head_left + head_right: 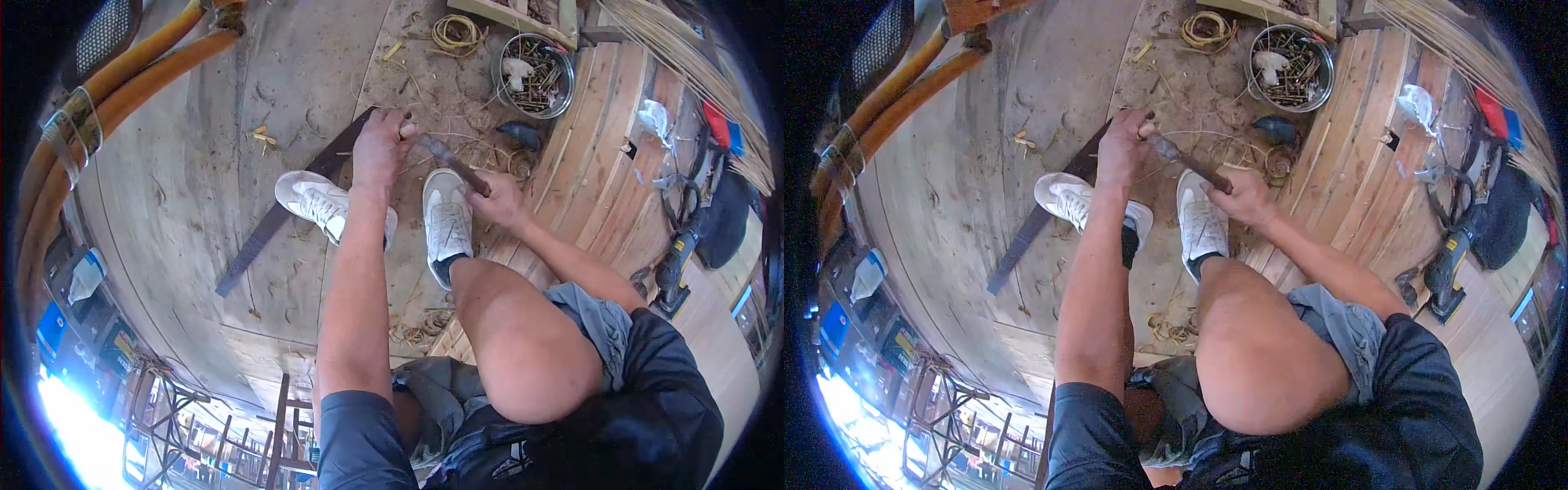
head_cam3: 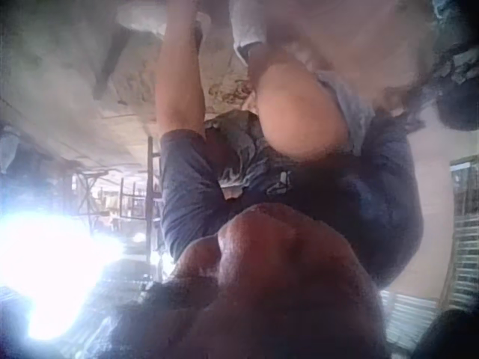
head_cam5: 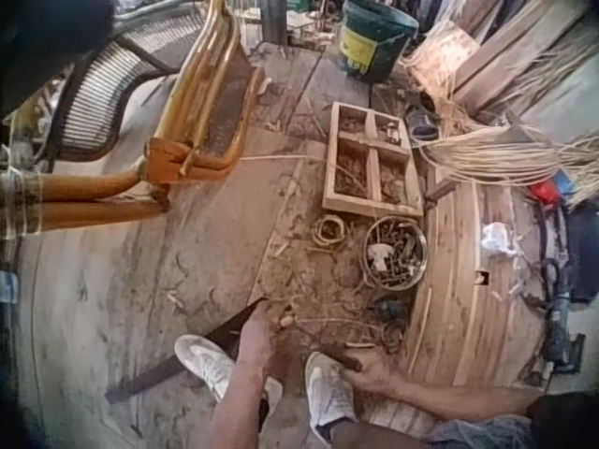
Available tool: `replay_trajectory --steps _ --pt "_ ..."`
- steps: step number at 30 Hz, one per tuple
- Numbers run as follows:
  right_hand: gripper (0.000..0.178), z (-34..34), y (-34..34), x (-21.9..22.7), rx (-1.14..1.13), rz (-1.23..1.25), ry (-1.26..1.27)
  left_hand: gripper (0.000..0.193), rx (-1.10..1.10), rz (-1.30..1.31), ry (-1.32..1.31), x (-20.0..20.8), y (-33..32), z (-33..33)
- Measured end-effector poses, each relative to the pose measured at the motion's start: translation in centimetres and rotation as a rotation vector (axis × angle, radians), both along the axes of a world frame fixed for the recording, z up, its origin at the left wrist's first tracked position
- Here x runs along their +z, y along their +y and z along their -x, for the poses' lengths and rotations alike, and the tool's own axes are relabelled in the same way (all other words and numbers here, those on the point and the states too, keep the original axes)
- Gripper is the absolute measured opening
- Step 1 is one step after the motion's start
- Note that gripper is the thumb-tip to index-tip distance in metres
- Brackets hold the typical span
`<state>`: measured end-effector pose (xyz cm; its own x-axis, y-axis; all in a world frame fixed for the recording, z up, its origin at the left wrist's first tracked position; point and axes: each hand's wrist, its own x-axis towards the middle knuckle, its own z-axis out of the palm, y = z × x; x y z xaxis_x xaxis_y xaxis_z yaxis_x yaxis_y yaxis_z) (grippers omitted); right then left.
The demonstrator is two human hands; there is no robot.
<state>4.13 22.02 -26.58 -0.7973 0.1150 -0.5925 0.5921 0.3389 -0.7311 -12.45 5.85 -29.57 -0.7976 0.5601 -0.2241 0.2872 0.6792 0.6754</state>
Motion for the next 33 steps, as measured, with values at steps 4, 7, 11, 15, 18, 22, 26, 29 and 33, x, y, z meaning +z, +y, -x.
replay_trajectory --steps 4,7,11,15,18,22,26,29,33 --pt "0.023 1.0 -0.4 -0.5 0.024 -0.095 -0.105 0.034 -0.022 -0.035 0.016 0.1 -0.1 0.0" --pt "0.022 0.3 -0.2 -0.3 0.001 -0.114 -0.066 0.035 -0.008 -0.046 -0.015 0.5 0.4 0.1" --pt "0.020 -0.2 -0.4 0.9 -0.040 -0.084 0.176 0.040 -0.014 -0.035 0.008 0.2 0.1 -0.2" --pt "0.025 0.6 -0.4 -0.2 -0.004 -0.067 -0.103 0.039 -0.027 -0.040 -0.006 0.2 -0.1 -0.3" --pt "0.028 0.3 -0.7 0.1 -0.011 -0.053 -0.090 0.039 -0.025 -0.008 0.000 0.3 -0.1 -0.2" --pt "0.028 0.7 -0.4 0.3 -0.006 -0.076 -0.062 0.038 -0.034 -0.029 0.022 0.2 -0.1 0.0" --pt "0.027 0.2 -0.3 -0.4 0.030 -0.086 0.088 0.038 -0.033 0.026 -0.033 0.1 0.3 0.0" --pt "0.025 0.6 -0.2 -0.8 0.068 -0.080 -0.079 0.037 -0.022 -0.053 -0.013 0.1 0.0 0.0" --pt "0.027 0.8 -0.1 0.3 0.022 -0.087 -0.088 0.036 -0.022 -0.025 -0.011 0.0 -0.2 -0.2"
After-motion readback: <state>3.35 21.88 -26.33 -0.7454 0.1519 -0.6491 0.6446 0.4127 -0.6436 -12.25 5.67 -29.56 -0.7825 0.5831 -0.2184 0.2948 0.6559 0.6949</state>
